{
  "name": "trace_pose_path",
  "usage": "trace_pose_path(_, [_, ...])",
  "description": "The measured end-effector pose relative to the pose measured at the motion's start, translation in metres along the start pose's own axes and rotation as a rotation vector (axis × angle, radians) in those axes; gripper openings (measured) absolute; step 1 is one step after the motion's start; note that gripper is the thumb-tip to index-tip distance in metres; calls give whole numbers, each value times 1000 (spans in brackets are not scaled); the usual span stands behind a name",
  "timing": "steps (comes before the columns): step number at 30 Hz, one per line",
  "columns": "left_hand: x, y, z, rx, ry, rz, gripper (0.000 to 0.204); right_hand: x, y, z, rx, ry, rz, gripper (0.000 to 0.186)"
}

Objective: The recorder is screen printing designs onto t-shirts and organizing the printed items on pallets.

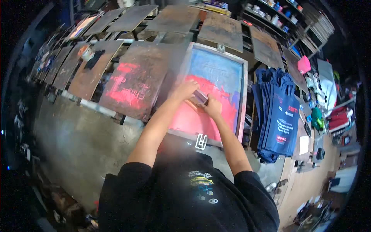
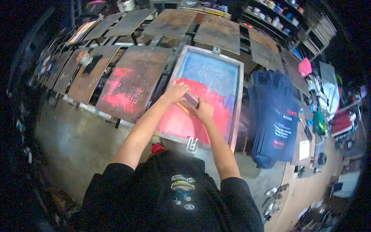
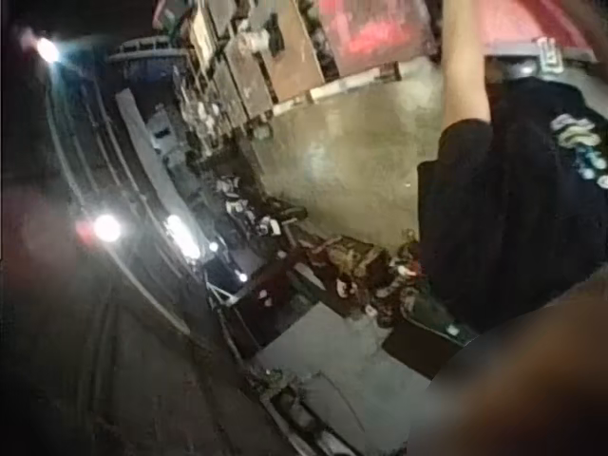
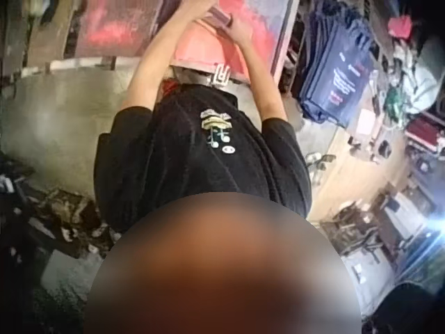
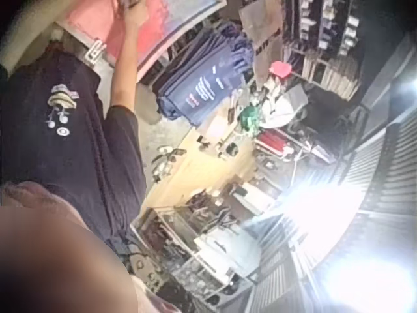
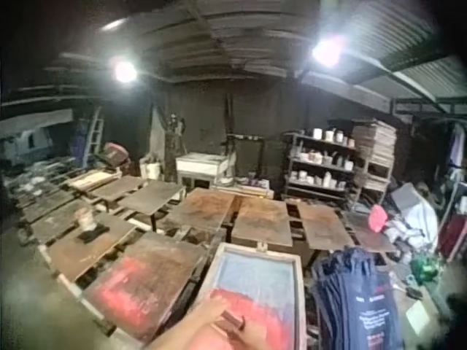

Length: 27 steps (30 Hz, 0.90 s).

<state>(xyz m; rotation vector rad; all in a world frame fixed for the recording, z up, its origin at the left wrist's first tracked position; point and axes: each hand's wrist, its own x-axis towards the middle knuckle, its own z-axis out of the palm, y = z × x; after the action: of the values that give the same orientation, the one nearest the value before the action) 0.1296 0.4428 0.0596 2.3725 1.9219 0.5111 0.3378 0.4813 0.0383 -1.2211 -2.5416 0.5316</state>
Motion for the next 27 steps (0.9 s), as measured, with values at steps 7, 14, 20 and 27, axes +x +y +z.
trace_pose_path(7, [87, 50, 13, 296, -279, 307, 57, -33, 24, -8, -12, 186, 429, 57])
trace_pose_path(14, [87, 16, 28, 139, -358, 227, 55, -3, 21, -24, -193, 23, 416, 54])
trace_pose_path(20, [28, -31, 29, -6, -179, -17, 50, 53, 3, -23, -214, -243, 201, 56])
trace_pose_path(27, [-62, -22, 10, -36, 72, -309, 50, 85, -34, -1, -282, -385, -139, 51])
